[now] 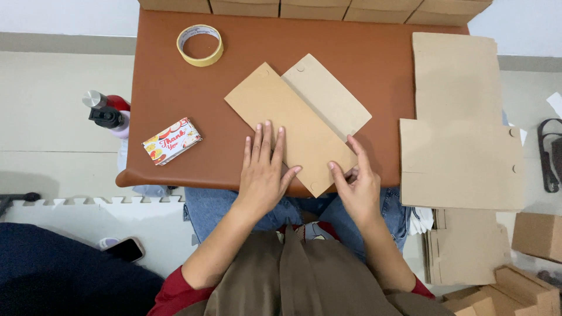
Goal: The person folds a flat cardboard sheet into a small box, tucks the side flaps, and secures the structure. They then place a small packaged item inside the box, close the lid, and set the finished box aside.
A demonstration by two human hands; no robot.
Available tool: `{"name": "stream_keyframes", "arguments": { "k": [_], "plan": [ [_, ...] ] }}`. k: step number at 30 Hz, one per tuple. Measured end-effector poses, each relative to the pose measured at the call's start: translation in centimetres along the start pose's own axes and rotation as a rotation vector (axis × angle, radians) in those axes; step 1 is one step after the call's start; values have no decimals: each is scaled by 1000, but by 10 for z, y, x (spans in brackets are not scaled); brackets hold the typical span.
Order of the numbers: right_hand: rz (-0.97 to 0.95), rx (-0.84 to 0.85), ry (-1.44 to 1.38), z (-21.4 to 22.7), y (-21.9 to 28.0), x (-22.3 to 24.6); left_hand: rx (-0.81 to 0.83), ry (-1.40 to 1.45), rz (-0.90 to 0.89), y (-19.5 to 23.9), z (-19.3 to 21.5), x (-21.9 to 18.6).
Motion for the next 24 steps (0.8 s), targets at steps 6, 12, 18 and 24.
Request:
{"name": "stream_keyframes", "arguments": {
  "k": [6,12,18,24],
  "plan": [
    [303,30,374,-9,-7,27,207,-188,93,1,-40,15],
    [261,139,375,-15,-11,20,321,-235,210,-28,-27,76],
    [306,73,454,-10,-8,19,330,-311,342,-60,-18,128],
    [458,-30,390,-16,19,35,22,-370,383,-78,-19,139]
  ]
}}
Point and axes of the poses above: each hand's wrist, its own y-axis away from the middle knuckle, its own z-axis out of the back of the hand, x = y × z, the point moved 10 cm from there along -y, towards the middle knuckle
